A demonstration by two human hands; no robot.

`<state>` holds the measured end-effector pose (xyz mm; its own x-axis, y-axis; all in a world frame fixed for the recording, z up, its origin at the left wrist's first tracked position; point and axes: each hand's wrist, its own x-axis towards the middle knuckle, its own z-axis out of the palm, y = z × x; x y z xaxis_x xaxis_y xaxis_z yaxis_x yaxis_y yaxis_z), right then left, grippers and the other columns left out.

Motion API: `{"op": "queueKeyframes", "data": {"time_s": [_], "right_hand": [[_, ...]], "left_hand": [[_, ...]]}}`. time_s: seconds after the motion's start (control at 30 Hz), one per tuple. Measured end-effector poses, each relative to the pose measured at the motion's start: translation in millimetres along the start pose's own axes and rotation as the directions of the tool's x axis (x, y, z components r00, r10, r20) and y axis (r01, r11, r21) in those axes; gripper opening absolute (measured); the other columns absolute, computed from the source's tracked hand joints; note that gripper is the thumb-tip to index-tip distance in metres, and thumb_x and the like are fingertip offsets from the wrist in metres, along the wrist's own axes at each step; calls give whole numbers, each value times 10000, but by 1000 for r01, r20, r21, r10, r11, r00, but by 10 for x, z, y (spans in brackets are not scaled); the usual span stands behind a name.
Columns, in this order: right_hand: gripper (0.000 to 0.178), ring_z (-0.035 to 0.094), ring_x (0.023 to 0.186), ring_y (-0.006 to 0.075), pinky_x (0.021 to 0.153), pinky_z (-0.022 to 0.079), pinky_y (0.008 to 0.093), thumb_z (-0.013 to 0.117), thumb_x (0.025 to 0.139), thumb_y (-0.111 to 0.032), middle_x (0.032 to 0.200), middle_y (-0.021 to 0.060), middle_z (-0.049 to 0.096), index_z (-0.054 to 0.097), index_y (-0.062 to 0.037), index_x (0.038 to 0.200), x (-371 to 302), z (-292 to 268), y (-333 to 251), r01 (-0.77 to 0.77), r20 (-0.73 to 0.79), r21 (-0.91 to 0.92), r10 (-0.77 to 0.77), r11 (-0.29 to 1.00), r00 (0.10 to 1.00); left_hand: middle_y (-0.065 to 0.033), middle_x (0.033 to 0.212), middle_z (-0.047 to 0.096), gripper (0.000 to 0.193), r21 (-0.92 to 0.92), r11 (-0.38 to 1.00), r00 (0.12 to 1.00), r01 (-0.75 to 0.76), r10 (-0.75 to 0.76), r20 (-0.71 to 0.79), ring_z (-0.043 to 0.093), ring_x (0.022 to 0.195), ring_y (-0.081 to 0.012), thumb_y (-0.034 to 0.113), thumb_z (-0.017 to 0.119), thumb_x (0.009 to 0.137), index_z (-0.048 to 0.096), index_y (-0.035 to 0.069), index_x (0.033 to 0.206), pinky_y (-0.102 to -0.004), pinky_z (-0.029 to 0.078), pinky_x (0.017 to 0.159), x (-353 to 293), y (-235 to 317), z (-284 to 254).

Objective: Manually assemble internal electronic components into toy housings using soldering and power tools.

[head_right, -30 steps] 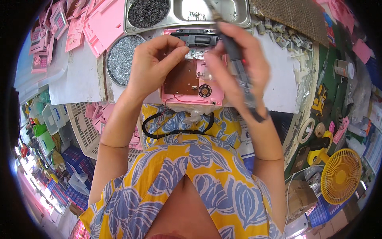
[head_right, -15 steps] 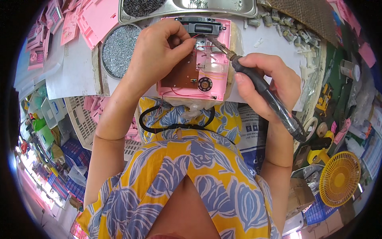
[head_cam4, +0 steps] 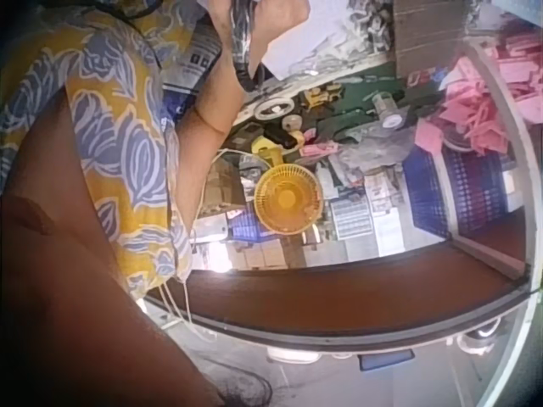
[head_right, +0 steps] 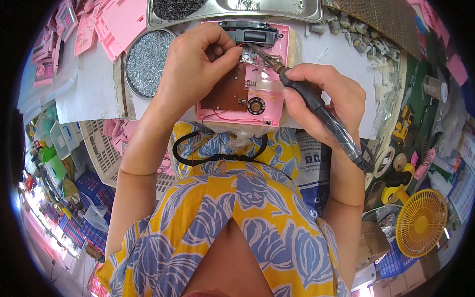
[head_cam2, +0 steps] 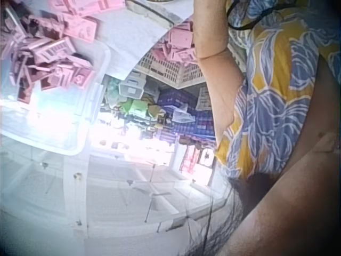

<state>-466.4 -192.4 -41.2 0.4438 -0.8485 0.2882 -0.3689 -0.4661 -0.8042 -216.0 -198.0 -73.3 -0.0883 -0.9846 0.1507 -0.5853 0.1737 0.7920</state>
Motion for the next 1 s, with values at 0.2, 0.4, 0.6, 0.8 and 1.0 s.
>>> {"op": "queueKeyframes", "data": {"time_s": [0.2,0.4,0.6,0.8,1.0], "right_hand": [[278,637,610,177,568,493,270,819,775,-51,793,84,709,709,-31,1028,57,-1,67,219,36,-102,-216,970,976],[310,562,542,194,507,429,316,818,736,-6,720,75,657,711,-43,1025,113,-62,67,306,122,-115,-292,945,949],[289,636,605,203,558,486,297,808,745,-30,789,84,706,709,-49,1016,97,-123,77,211,109,-47,-205,976,973],[255,714,697,221,643,549,294,797,755,-43,869,90,747,709,-46,995,141,-146,76,215,135,-73,-204,974,970],[239,714,693,228,640,548,300,792,764,-53,862,91,743,710,-43,988,161,-145,74,200,154,-61,-189,978,970]], "left_hand": [[-122,751,654,159,10,1000,1000,-5,5,-18,636,693,-307,173,749,789,688,27,779,-427,510,638,-8,11,10],[-117,749,653,169,12,1000,998,-17,17,-52,639,684,-303,176,754,790,676,28,766,-420,510,625,-23,1,34],[-66,725,617,156,63,997,996,-53,57,-63,592,620,-161,120,784,829,674,11,811,-300,482,586,-28,-5,49],[-69,748,632,151,50,997,995,-59,63,-82,599,618,-165,114,787,831,683,6,822,-300,477,574,-41,10,60],[-61,754,637,140,49,995,991,-86,91,-101,598,618,-160,102,794,830,690,9,827,-294,470,568,-55,20,64]]}}
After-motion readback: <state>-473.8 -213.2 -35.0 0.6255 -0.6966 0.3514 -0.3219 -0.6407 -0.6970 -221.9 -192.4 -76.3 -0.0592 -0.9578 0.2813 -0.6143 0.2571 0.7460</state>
